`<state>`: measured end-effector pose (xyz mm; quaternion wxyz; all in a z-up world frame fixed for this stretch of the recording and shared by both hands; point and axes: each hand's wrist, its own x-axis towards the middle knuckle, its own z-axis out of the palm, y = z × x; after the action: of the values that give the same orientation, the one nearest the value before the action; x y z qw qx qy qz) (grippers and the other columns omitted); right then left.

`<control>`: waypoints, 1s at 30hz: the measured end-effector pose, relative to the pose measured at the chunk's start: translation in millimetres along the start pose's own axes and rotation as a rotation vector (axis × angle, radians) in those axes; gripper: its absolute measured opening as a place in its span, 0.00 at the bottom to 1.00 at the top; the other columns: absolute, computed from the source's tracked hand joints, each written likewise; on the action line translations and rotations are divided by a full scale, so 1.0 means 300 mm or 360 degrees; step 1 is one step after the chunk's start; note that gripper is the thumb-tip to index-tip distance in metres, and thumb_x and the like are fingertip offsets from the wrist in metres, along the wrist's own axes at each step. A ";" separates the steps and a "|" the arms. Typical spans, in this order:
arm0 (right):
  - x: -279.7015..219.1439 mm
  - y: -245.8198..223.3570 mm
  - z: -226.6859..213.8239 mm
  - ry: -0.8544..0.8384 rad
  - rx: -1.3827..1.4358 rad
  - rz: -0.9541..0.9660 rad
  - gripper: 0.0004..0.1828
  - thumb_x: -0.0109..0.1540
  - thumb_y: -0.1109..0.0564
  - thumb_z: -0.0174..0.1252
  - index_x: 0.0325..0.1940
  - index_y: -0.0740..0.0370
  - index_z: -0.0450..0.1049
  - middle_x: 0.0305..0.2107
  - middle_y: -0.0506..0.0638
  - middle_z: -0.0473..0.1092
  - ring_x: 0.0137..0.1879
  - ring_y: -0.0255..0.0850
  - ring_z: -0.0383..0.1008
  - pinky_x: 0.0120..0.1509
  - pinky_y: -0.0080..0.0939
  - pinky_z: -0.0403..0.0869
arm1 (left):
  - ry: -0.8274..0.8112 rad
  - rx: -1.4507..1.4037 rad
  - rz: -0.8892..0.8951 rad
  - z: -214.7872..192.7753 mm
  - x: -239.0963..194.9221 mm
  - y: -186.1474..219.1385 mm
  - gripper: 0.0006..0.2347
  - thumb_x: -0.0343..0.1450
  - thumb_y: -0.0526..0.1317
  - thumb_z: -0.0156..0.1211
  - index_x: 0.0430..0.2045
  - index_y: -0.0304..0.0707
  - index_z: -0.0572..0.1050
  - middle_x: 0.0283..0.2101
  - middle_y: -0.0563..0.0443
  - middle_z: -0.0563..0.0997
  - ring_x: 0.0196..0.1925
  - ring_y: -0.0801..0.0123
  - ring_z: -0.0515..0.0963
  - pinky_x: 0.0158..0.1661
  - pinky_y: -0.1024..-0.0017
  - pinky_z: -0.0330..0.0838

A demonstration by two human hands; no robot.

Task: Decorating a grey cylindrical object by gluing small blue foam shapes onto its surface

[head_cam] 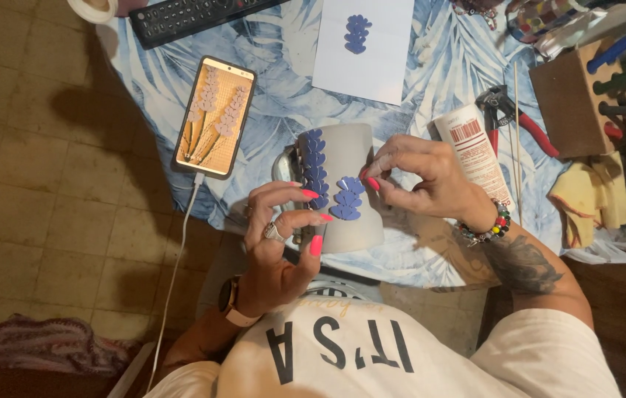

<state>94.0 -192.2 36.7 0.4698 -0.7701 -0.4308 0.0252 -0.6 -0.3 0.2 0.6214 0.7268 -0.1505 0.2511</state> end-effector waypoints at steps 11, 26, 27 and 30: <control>0.012 -0.017 -0.006 -0.0037 -0.0052 -0.0034 0.03 0.51 0.65 0.54 0.28 0.68 0.71 0.20 0.56 0.65 0.23 0.42 0.67 0.28 0.37 0.68 | 0.0015 0.0002 0.0001 0.001 -0.001 -0.003 0.07 0.61 0.40 0.48 0.24 0.39 0.72 0.36 0.47 0.67 0.44 0.50 0.67 0.46 0.58 0.61; 0.002 -0.013 0.003 -0.0040 -0.0444 -0.0417 0.03 0.52 0.63 0.53 0.27 0.66 0.72 0.20 0.55 0.62 0.24 0.46 0.66 0.28 0.40 0.67 | 0.0023 -0.0022 -0.0025 0.000 -0.006 -0.005 0.07 0.60 0.40 0.48 0.23 0.39 0.72 0.37 0.47 0.67 0.44 0.50 0.67 0.47 0.57 0.61; 0.000 -0.009 0.004 -0.0022 -0.0459 -0.0418 0.02 0.52 0.63 0.54 0.26 0.65 0.72 0.20 0.54 0.62 0.24 0.46 0.66 0.29 0.41 0.67 | 0.0026 -0.0021 -0.0021 0.000 -0.007 -0.007 0.07 0.61 0.40 0.48 0.23 0.39 0.72 0.37 0.47 0.67 0.44 0.50 0.67 0.47 0.57 0.61; 0.007 -0.017 0.006 -0.0021 -0.0430 -0.0414 0.02 0.52 0.64 0.53 0.26 0.65 0.72 0.20 0.54 0.62 0.24 0.46 0.66 0.30 0.41 0.67 | 0.0019 -0.0030 -0.0018 0.000 -0.007 -0.008 0.07 0.60 0.39 0.48 0.23 0.38 0.72 0.37 0.47 0.67 0.44 0.50 0.67 0.47 0.57 0.61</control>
<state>91.2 -188.6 40.1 0.3586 -0.7638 -0.5293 -0.0886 -1.1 0.0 -3.0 0.6305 0.7202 -0.1450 0.2506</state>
